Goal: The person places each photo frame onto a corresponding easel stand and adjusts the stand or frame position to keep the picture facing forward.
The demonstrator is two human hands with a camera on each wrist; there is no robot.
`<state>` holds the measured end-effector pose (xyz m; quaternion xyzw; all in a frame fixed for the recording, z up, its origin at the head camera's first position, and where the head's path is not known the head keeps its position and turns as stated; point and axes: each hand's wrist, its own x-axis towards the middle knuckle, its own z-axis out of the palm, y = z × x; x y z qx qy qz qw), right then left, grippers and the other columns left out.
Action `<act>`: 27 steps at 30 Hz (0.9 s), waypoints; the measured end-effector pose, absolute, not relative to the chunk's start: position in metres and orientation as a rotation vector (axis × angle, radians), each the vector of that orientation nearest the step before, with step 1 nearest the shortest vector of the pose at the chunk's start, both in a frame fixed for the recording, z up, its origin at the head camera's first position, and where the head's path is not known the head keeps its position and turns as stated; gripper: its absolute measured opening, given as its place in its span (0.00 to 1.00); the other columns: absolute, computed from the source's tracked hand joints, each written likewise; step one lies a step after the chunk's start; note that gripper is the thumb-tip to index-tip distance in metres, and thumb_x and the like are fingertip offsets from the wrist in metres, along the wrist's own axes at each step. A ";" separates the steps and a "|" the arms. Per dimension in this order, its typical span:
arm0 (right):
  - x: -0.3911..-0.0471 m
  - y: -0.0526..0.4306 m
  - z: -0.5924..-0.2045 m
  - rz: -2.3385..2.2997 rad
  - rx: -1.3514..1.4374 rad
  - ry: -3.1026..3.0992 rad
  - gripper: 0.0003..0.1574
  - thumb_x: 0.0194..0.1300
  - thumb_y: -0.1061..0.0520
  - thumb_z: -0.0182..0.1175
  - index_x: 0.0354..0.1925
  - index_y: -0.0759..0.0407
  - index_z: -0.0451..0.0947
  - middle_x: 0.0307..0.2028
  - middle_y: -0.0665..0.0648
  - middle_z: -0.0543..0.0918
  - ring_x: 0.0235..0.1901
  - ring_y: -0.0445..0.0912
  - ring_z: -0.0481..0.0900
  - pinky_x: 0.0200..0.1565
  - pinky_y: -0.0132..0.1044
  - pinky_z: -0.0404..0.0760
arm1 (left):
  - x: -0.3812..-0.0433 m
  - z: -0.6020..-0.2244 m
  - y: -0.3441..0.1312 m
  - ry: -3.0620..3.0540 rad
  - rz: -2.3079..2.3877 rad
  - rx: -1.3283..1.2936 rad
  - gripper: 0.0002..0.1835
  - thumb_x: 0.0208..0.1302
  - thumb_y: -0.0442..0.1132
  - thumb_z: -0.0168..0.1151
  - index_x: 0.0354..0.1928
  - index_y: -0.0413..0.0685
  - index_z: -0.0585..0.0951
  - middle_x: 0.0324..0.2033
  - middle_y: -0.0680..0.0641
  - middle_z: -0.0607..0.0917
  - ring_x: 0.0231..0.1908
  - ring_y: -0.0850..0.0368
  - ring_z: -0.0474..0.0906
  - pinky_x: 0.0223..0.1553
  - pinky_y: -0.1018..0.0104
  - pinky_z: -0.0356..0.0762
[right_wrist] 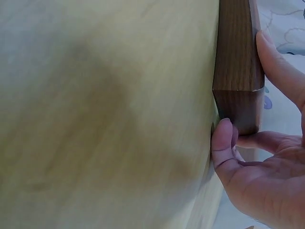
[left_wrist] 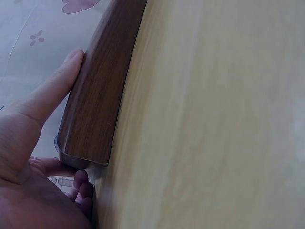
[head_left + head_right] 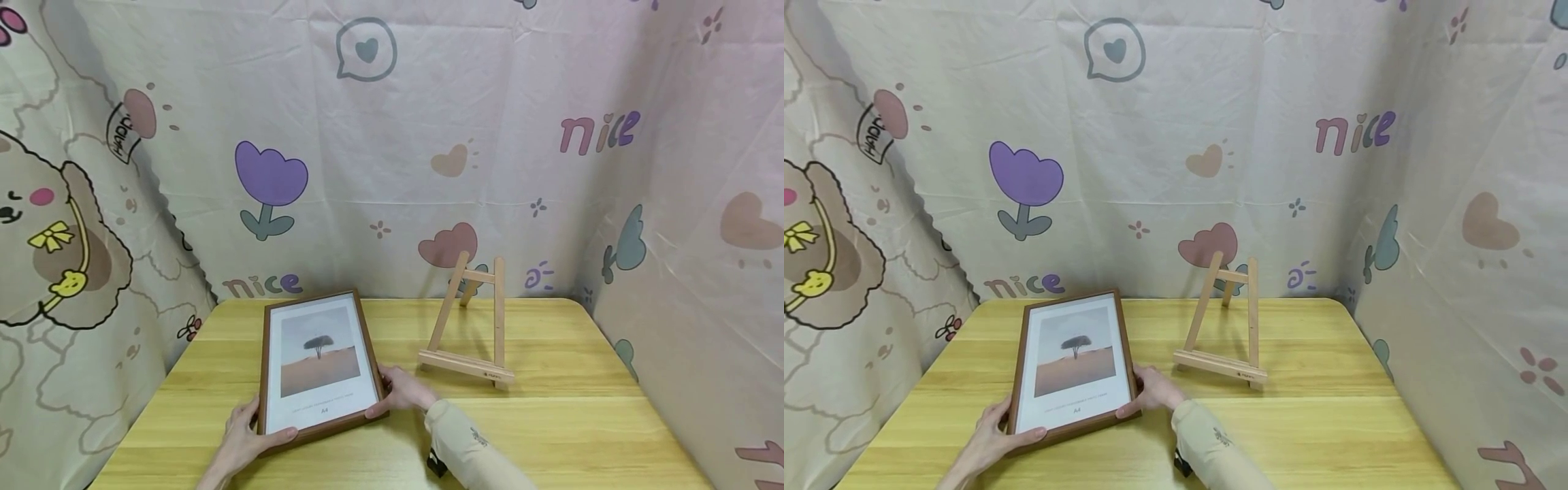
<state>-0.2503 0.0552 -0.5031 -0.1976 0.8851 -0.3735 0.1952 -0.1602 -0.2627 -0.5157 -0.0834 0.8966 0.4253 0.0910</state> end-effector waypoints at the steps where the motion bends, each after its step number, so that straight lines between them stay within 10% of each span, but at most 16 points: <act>1: -0.250 0.055 -0.503 -1.047 -0.559 2.484 0.69 0.47 0.48 0.81 0.78 0.61 0.54 0.59 0.66 0.81 0.58 0.56 0.80 0.63 0.53 0.77 | -0.160 -0.516 -0.263 2.657 1.263 -0.251 0.64 0.55 0.57 0.74 0.79 0.33 0.45 0.71 0.18 0.48 0.68 0.19 0.47 0.62 0.22 0.61; 12: -0.249 0.058 -0.501 -1.177 -0.613 2.433 0.63 0.48 0.56 0.81 0.76 0.63 0.58 0.46 0.60 0.86 0.44 0.47 0.82 0.53 0.45 0.82 | -0.156 -0.513 -0.268 2.581 1.341 -0.171 0.64 0.56 0.53 0.74 0.78 0.31 0.40 0.75 0.21 0.44 0.73 0.19 0.44 0.67 0.27 0.61; 27: -0.244 0.057 -0.502 -1.195 -0.613 2.450 0.66 0.47 0.56 0.81 0.77 0.62 0.55 0.51 0.63 0.85 0.49 0.52 0.84 0.58 0.49 0.81 | -0.156 -0.516 -0.269 2.566 1.435 -0.132 0.64 0.57 0.50 0.75 0.79 0.36 0.39 0.76 0.27 0.55 0.75 0.25 0.49 0.70 0.30 0.59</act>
